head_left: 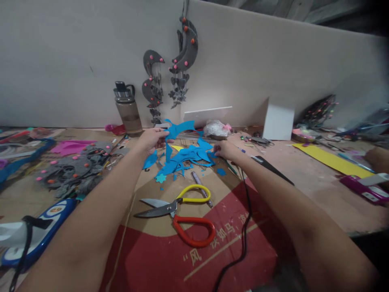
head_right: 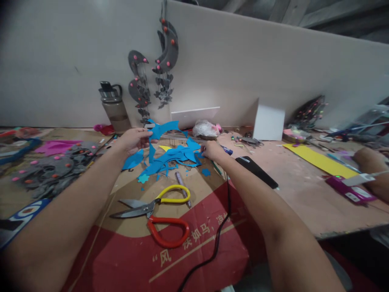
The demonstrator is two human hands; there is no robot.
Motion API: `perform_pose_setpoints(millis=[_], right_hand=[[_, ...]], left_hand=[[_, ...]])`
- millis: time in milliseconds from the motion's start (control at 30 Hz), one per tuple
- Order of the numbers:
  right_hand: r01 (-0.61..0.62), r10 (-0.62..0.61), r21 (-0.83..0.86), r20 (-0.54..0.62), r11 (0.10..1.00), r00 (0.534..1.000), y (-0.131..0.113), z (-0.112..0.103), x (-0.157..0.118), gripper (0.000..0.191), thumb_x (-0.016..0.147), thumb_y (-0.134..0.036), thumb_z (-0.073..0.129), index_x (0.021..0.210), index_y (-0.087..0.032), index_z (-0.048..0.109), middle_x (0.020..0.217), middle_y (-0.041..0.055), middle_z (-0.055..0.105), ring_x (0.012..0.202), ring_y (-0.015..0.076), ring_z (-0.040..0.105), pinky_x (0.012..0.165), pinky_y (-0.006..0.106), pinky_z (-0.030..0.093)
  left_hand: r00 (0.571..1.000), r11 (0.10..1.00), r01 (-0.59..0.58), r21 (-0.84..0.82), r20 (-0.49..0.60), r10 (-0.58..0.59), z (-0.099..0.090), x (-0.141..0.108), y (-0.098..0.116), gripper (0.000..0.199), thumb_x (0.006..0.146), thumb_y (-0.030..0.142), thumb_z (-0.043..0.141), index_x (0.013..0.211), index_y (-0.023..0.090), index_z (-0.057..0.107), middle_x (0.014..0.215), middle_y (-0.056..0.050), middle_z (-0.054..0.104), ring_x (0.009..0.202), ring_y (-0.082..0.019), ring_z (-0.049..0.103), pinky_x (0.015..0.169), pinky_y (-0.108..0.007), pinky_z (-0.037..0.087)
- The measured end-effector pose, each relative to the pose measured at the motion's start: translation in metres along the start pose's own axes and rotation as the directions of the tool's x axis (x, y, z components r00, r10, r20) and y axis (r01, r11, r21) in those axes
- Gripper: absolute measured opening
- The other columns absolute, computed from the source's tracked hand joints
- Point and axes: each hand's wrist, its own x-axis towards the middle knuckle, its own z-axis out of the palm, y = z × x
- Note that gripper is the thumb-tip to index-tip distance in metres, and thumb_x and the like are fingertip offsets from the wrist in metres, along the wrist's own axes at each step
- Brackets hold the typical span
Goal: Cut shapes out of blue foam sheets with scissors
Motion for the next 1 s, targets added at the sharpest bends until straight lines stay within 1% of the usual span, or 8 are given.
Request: perform_pose_setpoints(millis=[167,300,367,433,500,667,833,1000], right_hand=[[0.008,-0.003,0.064,-0.077,0.998,0.997,-0.006,-0.022,-0.003,0.004,0.066,-0.017,0.072,0.065,-0.02,0.07,0.062,0.0016,0.066,0.061,0.0175,0.057,0.064,0.03,0.043],[0.031,0.029,0.226,-0.256,0.974,0.966,-0.028,-0.033,-0.001,0.01,0.078,-0.03,0.063,0.077,-0.02,0.065,0.065,0.002,0.063,0.06,0.0161,0.055,0.058,0.029,0.04],[0.12,0.112,0.54,-0.378,0.833,0.919,-0.05,-0.031,-0.001,0.016,0.077,-0.035,0.062,0.081,-0.02,0.061,0.065,0.0009,0.061,0.058,0.0151,0.054,0.056,0.028,0.041],[0.212,0.136,0.72,-0.393,0.661,0.91,-0.078,-0.026,0.0,0.023,0.073,-0.04,0.065,0.082,-0.02,0.059,0.066,-0.0003,0.061,0.058,0.014,0.054,0.056,0.027,0.043],[0.238,0.131,0.789,-0.372,0.567,0.919,-0.106,-0.019,0.002,0.026,0.071,-0.043,0.066,0.08,-0.02,0.057,0.064,-0.0019,0.058,0.058,0.0133,0.054,0.055,0.026,0.043],[0.305,0.139,0.82,-0.416,0.484,0.899,-0.155,-0.004,0.015,0.025,0.072,-0.043,0.066,0.08,-0.021,0.057,0.07,-0.0009,0.06,0.065,0.0139,0.055,0.064,0.027,0.047],[0.352,0.19,0.786,-0.501,0.508,0.845,-0.157,0.004,0.016,0.025,0.075,-0.043,0.062,0.082,-0.02,0.057,0.075,0.0012,0.06,0.073,0.0159,0.057,0.072,0.029,0.049],[0.36,0.174,0.753,-0.525,0.551,0.833,-0.142,-0.004,0.011,0.022,0.082,-0.043,0.056,0.087,-0.021,0.054,0.081,0.0026,0.061,0.077,0.017,0.059,0.073,0.03,0.051]], left_hand=[[0.997,0.998,-0.042,0.044,-0.069,0.045,0.001,0.0,0.001,0.024,0.062,0.019,0.083,0.067,0.016,0.06,0.059,0.003,0.058,0.051,-0.008,0.054,0.047,-0.02,0.033],[0.994,0.992,-0.106,-0.067,-0.011,0.105,0.004,-0.001,0.003,0.024,0.063,0.016,0.08,0.065,0.016,0.056,0.052,0.007,0.045,0.044,-0.004,0.037,0.042,-0.019,0.02],[0.992,0.987,-0.125,-0.103,-0.025,0.123,0.008,-0.003,0.005,0.024,0.063,0.017,0.081,0.07,0.016,0.057,0.054,0.006,0.047,0.045,-0.004,0.038,0.042,-0.018,0.021],[0.988,0.981,-0.151,-0.122,-0.06,0.145,0.012,-0.005,0.007,0.027,0.062,0.017,0.081,0.074,0.016,0.057,0.055,0.006,0.05,0.046,-0.004,0.042,0.044,-0.018,0.025],[0.983,0.974,-0.168,-0.149,-0.103,0.153,0.016,-0.007,0.007,0.031,0.06,0.016,0.081,0.074,0.018,0.054,0.055,0.007,0.051,0.047,-0.005,0.047,0.046,-0.018,0.03],[0.968,0.961,-0.221,-0.166,-0.162,0.194,0.022,-0.009,0.005,0.032,0.059,0.016,0.078,0.068,0.019,0.048,0.059,0.004,0.057,0.06,-0.011,0.062,0.052,-0.02,0.039],[0.936,0.955,-0.257,-0.15,-0.286,0.207,0.02,-0.008,0.003,0.028,0.062,0.013,0.074,0.076,0.019,0.05,0.063,0.005,0.058,0.061,-0.012,0.066,0.05,-0.02,0.036],[0.938,0.959,-0.252,-0.131,-0.278,0.208,0.02,-0.006,0.006,0.028,0.064,0.014,0.075,0.076,0.019,0.05,0.06,0.004,0.057,0.056,-0.011,0.063,0.049,-0.02,0.035]])
